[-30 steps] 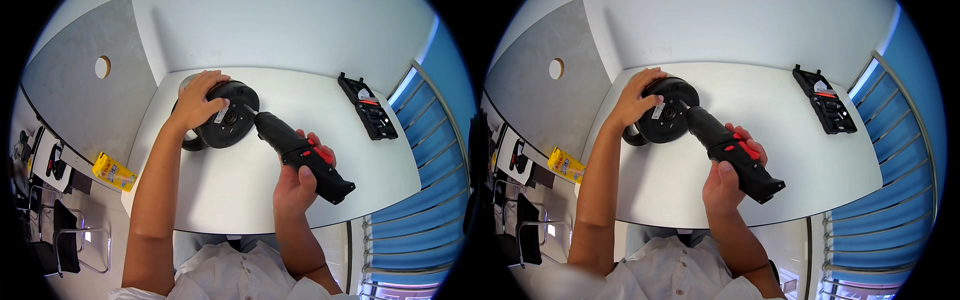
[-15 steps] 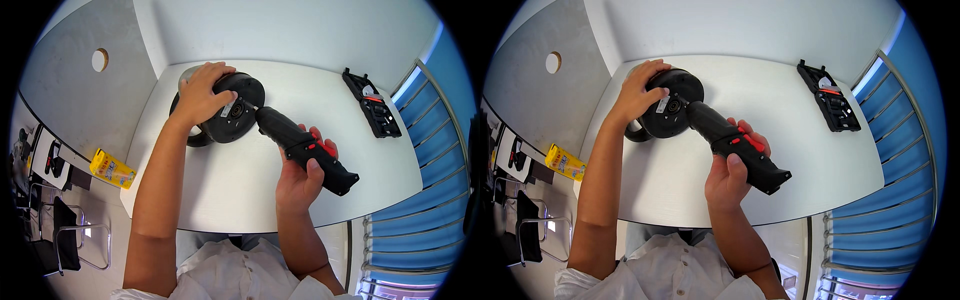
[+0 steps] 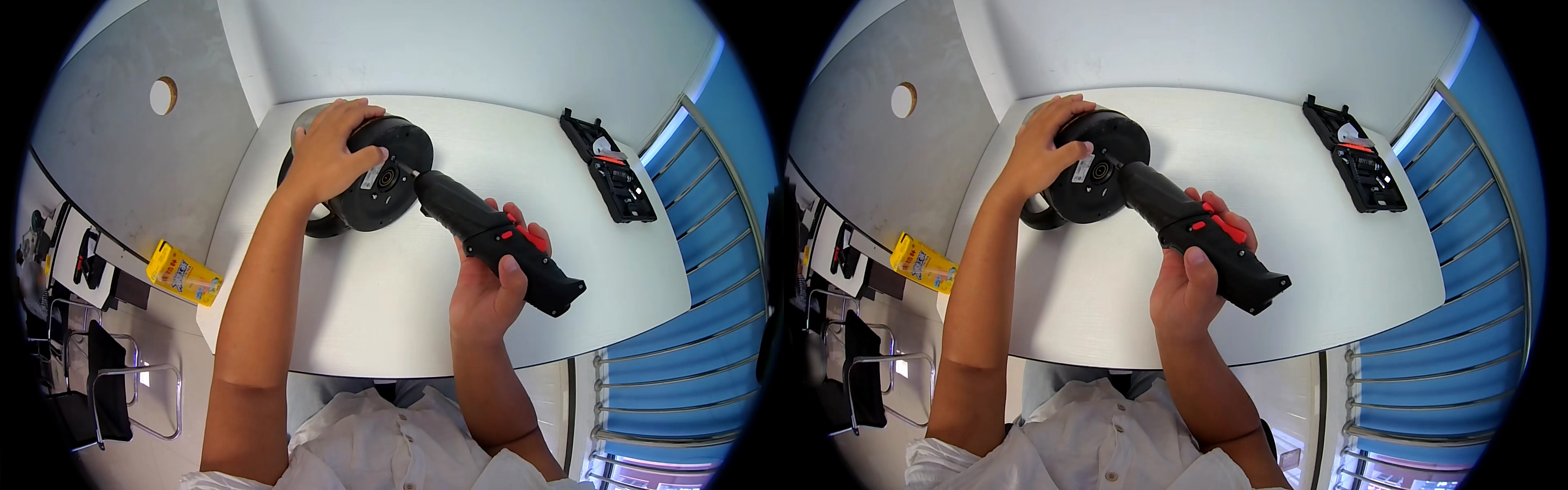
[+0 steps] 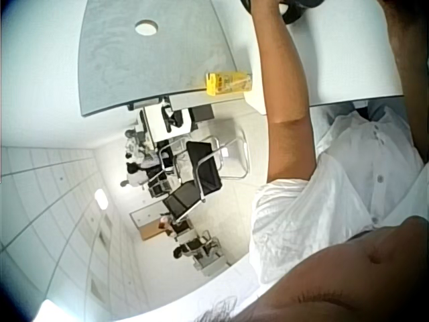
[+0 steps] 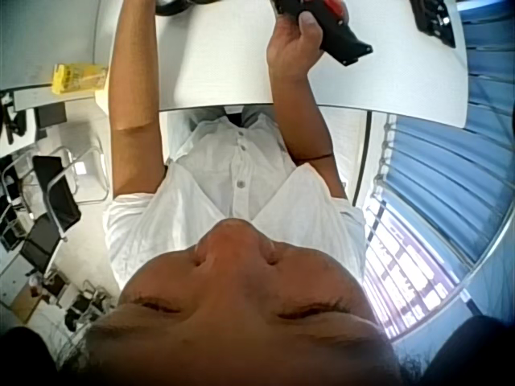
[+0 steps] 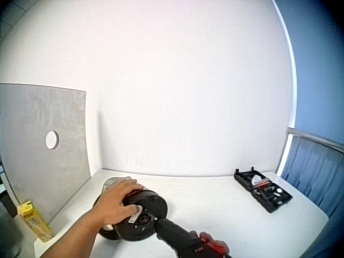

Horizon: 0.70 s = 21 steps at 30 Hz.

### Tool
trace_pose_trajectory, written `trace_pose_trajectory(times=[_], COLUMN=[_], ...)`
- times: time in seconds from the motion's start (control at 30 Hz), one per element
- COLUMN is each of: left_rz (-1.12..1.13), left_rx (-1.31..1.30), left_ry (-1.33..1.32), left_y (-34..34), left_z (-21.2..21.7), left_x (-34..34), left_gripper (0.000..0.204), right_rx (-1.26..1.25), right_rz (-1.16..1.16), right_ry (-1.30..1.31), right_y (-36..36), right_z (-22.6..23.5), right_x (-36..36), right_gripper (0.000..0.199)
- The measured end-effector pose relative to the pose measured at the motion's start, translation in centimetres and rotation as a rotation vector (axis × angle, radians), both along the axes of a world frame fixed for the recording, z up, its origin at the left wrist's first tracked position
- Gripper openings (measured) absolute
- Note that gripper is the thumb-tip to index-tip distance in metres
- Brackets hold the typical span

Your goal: The person assembles a stainless steel electric kettle by placing the base onto the body and securing it with multiple screws using a cordless screwdriver. The person repeatedly inserts and tightens screws on the bottom of the kettle.

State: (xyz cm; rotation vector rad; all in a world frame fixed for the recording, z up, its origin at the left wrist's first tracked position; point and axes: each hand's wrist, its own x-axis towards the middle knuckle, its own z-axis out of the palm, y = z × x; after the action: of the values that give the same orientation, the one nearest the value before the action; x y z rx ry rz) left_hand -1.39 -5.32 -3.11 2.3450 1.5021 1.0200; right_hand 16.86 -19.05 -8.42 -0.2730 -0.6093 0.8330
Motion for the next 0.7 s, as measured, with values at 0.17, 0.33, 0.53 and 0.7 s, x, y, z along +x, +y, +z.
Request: trace_pose_trajectory(times=[0.17,0.33,0.53,0.7], left_rz=[0.003,-0.001,-0.018,-0.023], left_rx=[0.012,0.014,0.002,0.011], left_ry=[0.000,-0.001,0.000,-0.005], left_y=[0.00,0.00,-0.11,-0.07], left_z=[-0.14,-0.18,0.07,-0.05], left_x=[-0.07,-0.06,-0.03,-0.15], left_gripper=[0.056,0.055,0.054,0.054], right_rx=[-0.009,-0.006,-0.004,-0.027], right_rz=[0.011,0.009,0.002,0.006], right_ry=[-0.003,-0.018,-0.021,-0.016], right_y=[-0.07,-0.04,0.17,0.11], right_z=[0.18,0.03,0.16,0.35], right_x=[-0.02,-0.02,-0.08,-0.11], right_gripper=[0.053,0.052,0.048,0.047])
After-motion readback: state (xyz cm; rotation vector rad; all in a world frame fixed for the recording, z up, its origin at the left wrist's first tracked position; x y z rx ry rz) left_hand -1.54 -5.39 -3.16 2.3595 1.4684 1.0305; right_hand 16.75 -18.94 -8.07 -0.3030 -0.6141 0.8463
